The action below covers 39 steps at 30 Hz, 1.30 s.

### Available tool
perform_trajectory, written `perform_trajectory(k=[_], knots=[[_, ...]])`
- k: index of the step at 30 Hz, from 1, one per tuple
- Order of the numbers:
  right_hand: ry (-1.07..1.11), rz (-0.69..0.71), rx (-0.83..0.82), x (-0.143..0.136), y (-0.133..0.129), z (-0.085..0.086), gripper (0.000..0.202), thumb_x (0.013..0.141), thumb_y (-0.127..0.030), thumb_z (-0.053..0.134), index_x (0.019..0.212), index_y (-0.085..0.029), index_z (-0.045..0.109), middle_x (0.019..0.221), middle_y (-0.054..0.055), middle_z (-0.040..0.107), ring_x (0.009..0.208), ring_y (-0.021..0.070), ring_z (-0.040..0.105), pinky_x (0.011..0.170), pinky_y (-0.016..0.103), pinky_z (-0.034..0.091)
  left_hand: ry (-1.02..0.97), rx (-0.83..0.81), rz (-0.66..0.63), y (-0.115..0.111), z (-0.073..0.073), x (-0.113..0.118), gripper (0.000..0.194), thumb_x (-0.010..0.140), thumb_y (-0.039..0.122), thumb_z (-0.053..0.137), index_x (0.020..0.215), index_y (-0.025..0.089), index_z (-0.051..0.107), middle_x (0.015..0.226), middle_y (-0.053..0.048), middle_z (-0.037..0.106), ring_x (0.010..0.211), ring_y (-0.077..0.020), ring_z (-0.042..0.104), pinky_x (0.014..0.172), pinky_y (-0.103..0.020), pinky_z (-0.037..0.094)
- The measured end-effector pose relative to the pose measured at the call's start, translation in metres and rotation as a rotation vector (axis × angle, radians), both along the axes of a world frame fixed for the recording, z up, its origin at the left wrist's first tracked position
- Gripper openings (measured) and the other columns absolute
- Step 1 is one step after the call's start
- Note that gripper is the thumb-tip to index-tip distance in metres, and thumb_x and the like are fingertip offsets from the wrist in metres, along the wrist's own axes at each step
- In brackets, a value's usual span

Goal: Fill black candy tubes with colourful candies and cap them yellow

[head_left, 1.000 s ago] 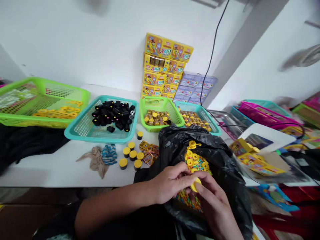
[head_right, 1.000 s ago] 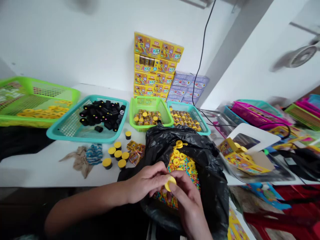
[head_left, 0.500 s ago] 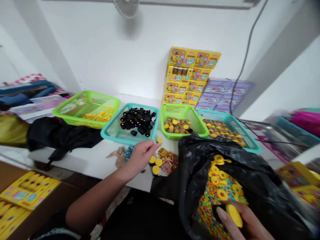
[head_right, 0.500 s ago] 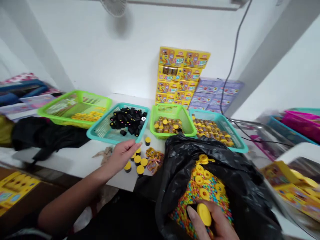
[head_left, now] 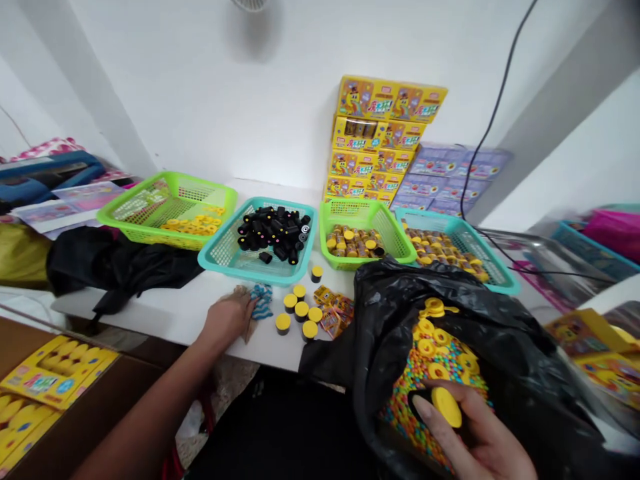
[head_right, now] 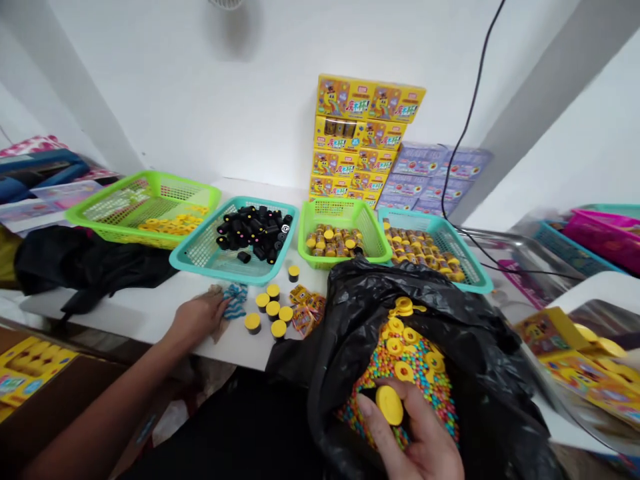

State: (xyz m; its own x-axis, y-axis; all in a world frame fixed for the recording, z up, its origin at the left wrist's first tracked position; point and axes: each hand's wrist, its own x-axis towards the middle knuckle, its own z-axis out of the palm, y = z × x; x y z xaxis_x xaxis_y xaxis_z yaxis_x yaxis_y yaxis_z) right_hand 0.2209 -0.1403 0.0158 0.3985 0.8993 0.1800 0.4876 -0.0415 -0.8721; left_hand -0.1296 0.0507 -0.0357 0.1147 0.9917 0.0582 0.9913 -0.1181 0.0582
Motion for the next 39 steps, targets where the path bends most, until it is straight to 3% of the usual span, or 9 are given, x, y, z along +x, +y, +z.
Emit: perform_trajectory(k=[6,8,11,14,16,18,23,30,39], knots=[[-0.021,-0.007,-0.019,-0.006,-0.004,0.005,0.028,0.074,-0.047,0.071,0.086,-0.021,0.068,0.074,0.002,0.068,0.064,0.0181,0.063,0.055,0.023,0.051,-0.123,0.066,0.007,-0.005,-0.002,-0.007,0.030,0.093,0.033,0.040,0.098,0.019,0.066,0.101,-0.008,0.069,0.093,-0.0215,0.063,0.076,-0.027,0.045],[-0.029,0.011,-0.015,-0.005,-0.005,0.005,0.026,0.076,-0.045,0.071,0.086,-0.021,0.068,0.072,0.002,0.067,0.063,0.0179,0.062,0.056,0.024,0.050,-0.218,0.125,0.080,-0.011,0.007,-0.005,0.031,0.090,0.040,0.046,0.105,0.020,0.064,0.094,-0.004,0.068,0.083,-0.0187,0.063,0.070,-0.025,0.045],[-0.051,0.032,0.026,-0.005,-0.002,0.006,0.024,0.077,-0.043,0.071,0.086,-0.021,0.067,0.076,0.003,0.068,0.067,0.0187,0.063,0.061,0.025,0.051,-0.420,0.322,0.152,-0.018,0.034,0.015,0.037,0.082,0.053,0.057,0.093,0.019,0.065,0.069,0.000,0.058,0.064,-0.0166,0.056,0.060,-0.025,0.041],[-0.087,0.033,0.052,-0.005,0.000,0.005,0.023,0.078,-0.043,0.071,0.086,-0.022,0.067,0.080,0.003,0.068,0.072,0.0195,0.063,0.064,0.026,0.050,-0.524,0.338,-0.136,-0.010,0.061,0.058,0.034,0.085,0.051,0.056,0.080,0.019,0.065,0.067,0.000,0.055,0.065,-0.0151,0.052,0.061,-0.024,0.039],[-0.091,0.034,0.050,-0.005,0.001,0.004,0.022,0.080,-0.043,0.069,0.085,-0.022,0.066,0.078,0.003,0.066,0.070,0.0191,0.062,0.062,0.026,0.049,-0.407,0.128,-0.368,0.007,0.069,0.093,0.032,0.086,0.048,0.055,0.082,0.018,0.067,0.076,-0.003,0.061,0.072,-0.0160,0.055,0.064,-0.025,0.038],[-0.083,0.047,0.043,-0.005,0.001,0.004,0.021,0.082,-0.043,0.067,0.087,-0.022,0.065,0.078,0.003,0.066,0.071,0.0186,0.062,0.061,0.026,0.048,-0.232,-0.080,-0.495,0.029,0.067,0.125,0.032,0.080,0.048,0.061,0.078,0.017,0.068,0.080,-0.006,0.064,0.074,-0.0179,0.056,0.062,-0.026,0.035],[-0.078,0.062,0.048,-0.008,-0.002,0.004,0.021,0.083,-0.043,0.067,0.085,-0.022,0.064,0.080,0.002,0.065,0.074,0.0185,0.062,0.065,0.026,0.047,-0.070,-0.339,-0.594,0.069,0.047,0.166,0.037,0.050,0.049,0.081,0.045,0.019,0.059,0.043,0.001,0.046,0.051,-0.0157,0.047,0.052,-0.027,0.026],[-0.060,0.068,0.054,-0.008,0.000,0.006,0.019,0.082,-0.042,0.068,0.082,-0.023,0.063,0.076,0.001,0.064,0.070,0.0176,0.061,0.065,0.027,0.046,-0.109,-0.452,-0.621,0.074,0.042,0.163,0.034,0.050,0.045,0.079,0.047,0.019,0.058,0.041,0.006,0.042,0.045,-0.0091,0.035,0.047,-0.023,0.023],[-0.054,0.038,0.042,-0.009,0.001,0.005,0.020,0.081,-0.042,0.068,0.080,-0.023,0.064,0.078,0.002,0.066,0.071,0.0189,0.062,0.065,0.027,0.046,-0.216,-0.462,-0.525,0.079,0.042,0.159,0.024,0.061,0.036,0.074,0.055,0.017,0.061,0.040,0.007,0.044,0.044,-0.0090,0.041,0.048,-0.021,0.028]])
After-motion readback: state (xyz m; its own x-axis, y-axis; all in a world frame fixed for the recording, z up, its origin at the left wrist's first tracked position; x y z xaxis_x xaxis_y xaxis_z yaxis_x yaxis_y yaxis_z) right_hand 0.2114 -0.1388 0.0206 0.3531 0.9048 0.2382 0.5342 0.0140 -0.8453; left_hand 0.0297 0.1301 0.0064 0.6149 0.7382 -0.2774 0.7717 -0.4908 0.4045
